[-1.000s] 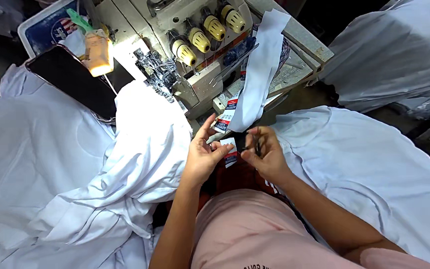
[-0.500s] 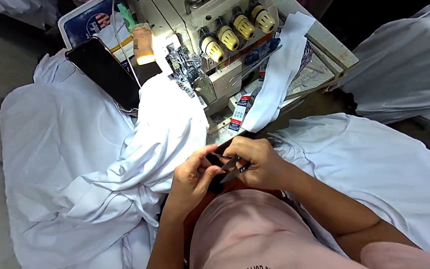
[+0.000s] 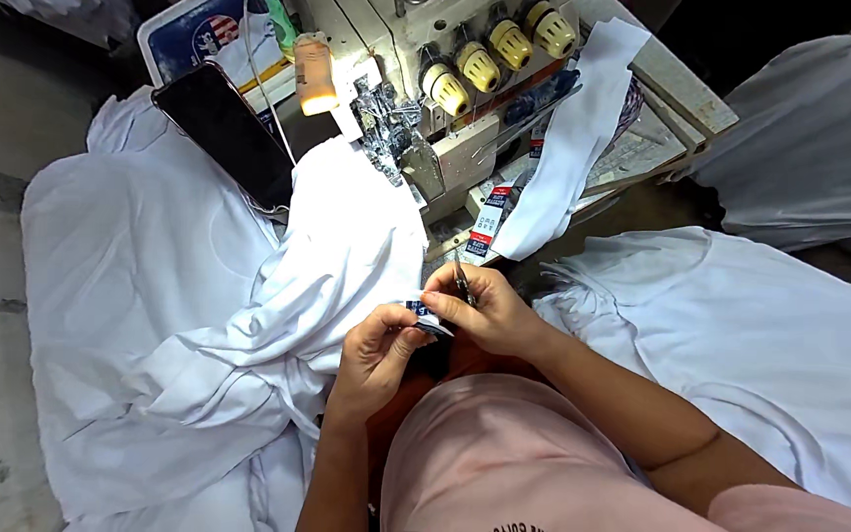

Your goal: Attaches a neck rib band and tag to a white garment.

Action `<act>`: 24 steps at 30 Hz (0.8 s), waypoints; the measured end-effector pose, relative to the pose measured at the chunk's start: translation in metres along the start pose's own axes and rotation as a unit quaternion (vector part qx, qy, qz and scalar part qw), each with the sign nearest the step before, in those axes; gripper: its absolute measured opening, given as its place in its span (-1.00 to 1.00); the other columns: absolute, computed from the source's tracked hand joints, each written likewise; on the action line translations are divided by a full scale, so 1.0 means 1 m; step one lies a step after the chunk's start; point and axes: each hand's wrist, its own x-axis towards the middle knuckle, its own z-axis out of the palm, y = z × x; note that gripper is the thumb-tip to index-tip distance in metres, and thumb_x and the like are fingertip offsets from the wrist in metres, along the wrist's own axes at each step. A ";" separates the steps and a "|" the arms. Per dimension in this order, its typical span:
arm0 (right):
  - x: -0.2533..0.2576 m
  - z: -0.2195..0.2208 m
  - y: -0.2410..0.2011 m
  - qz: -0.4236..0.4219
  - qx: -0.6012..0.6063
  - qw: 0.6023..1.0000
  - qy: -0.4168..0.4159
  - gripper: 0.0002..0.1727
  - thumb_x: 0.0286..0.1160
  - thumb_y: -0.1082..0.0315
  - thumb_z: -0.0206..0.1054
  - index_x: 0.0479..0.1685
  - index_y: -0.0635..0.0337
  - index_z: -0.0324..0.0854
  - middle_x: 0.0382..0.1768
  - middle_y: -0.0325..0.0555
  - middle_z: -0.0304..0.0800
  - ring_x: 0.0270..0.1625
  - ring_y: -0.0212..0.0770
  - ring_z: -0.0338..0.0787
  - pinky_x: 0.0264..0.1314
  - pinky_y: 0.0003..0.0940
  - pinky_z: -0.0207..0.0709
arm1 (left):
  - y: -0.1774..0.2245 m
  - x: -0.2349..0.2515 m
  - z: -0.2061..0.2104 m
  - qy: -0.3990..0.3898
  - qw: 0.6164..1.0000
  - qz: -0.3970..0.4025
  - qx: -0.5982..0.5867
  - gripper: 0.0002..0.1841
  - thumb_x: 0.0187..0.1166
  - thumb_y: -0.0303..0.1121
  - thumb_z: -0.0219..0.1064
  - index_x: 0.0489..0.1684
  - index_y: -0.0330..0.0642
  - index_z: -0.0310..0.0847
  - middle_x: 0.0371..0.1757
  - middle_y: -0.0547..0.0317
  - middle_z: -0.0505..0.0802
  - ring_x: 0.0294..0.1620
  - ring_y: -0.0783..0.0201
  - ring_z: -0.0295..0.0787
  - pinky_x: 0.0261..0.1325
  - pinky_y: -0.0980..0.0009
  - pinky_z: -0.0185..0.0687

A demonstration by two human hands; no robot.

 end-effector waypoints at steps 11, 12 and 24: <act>-0.007 0.003 0.006 -0.012 0.008 1.000 0.027 -0.88 0.63 0.47 0.21 -0.20 0.30 0.65 -0.48 -0.53 0.61 -0.48 -0.83 0.42 -0.38 -0.88 0.33 | -0.001 -0.002 0.007 0.159 0.986 -0.019 0.054 -0.73 0.49 -0.60 0.39 0.01 0.00 0.68 -0.15 0.61 0.91 -0.17 0.60 0.85 -0.03 0.58 0.81; -0.008 0.002 0.008 -0.027 0.003 0.999 0.022 -0.86 0.62 0.44 0.23 -0.14 0.34 0.65 -0.46 -0.50 0.61 -0.46 -0.83 0.43 -0.36 -0.88 0.34 | 0.000 -0.001 0.007 0.158 0.986 -0.017 0.059 -0.71 0.48 -0.61 0.40 0.04 -0.03 0.65 -0.15 0.61 0.91 -0.17 0.61 0.85 -0.02 0.59 0.81; -0.010 0.007 0.014 -0.056 -0.044 0.996 0.049 -0.87 0.57 0.48 0.29 -0.26 0.39 0.67 -0.42 -0.36 0.71 -0.34 -0.78 0.58 -0.18 -0.85 0.47 | 0.004 0.002 0.008 0.167 0.984 -0.028 0.048 -0.56 0.39 -0.69 0.42 0.10 0.01 0.43 -0.19 0.56 0.93 -0.18 0.57 0.88 -0.02 0.59 0.81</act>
